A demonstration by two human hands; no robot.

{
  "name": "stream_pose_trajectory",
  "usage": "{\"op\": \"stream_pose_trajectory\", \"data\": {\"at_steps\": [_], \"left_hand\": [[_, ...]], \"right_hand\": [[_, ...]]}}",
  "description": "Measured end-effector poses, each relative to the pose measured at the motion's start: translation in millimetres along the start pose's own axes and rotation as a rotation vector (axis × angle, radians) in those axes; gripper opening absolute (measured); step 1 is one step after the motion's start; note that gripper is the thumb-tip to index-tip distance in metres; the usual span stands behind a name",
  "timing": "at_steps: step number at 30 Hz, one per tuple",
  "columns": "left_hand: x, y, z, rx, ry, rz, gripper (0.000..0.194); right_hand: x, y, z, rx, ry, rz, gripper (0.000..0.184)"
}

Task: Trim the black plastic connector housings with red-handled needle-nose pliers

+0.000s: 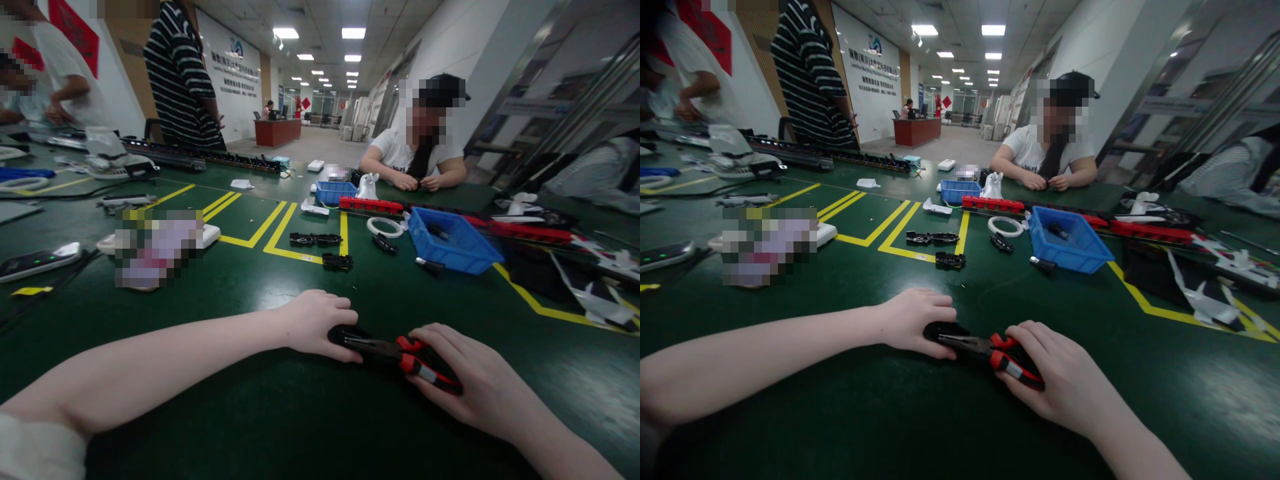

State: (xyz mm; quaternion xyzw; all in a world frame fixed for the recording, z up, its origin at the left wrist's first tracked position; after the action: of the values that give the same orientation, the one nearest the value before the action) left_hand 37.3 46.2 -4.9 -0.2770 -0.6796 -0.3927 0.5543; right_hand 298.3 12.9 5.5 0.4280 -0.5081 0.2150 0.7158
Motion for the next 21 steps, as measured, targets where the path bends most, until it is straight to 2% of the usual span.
{"op": "stream_pose_trajectory", "data": {"at_steps": [11, 16, 21], "left_hand": [[-0.2, -0.4, -0.1, 0.006, 0.008, -0.001, 0.044], [0.3, -0.5, 0.0, 0.010, 0.002, 0.004, 0.043], [1.7, -0.6, -0.7, 0.017, -0.012, 0.016, 0.043]], "right_hand": [[-3.6, 1.0, 2.4, 0.013, -0.019, -0.008, 0.037], [-2.7, 2.4, 4.8, 0.029, -0.056, -0.035, 0.047], [-1.0, 2.8, 4.5, 0.036, -0.047, -0.025, 0.039]]}}
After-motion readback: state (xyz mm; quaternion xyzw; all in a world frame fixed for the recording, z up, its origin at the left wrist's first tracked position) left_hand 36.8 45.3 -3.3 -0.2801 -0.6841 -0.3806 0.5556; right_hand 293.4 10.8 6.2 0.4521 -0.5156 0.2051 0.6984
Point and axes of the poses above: each hand's wrist, its own y-axis towards the middle knuckle, its own x-axis out of the back of the hand, z = x × y, the point moved 2 cm from there along y, towards the middle knuckle, and after that the axes turned 9 degrees about y, right-handed, at the moved point
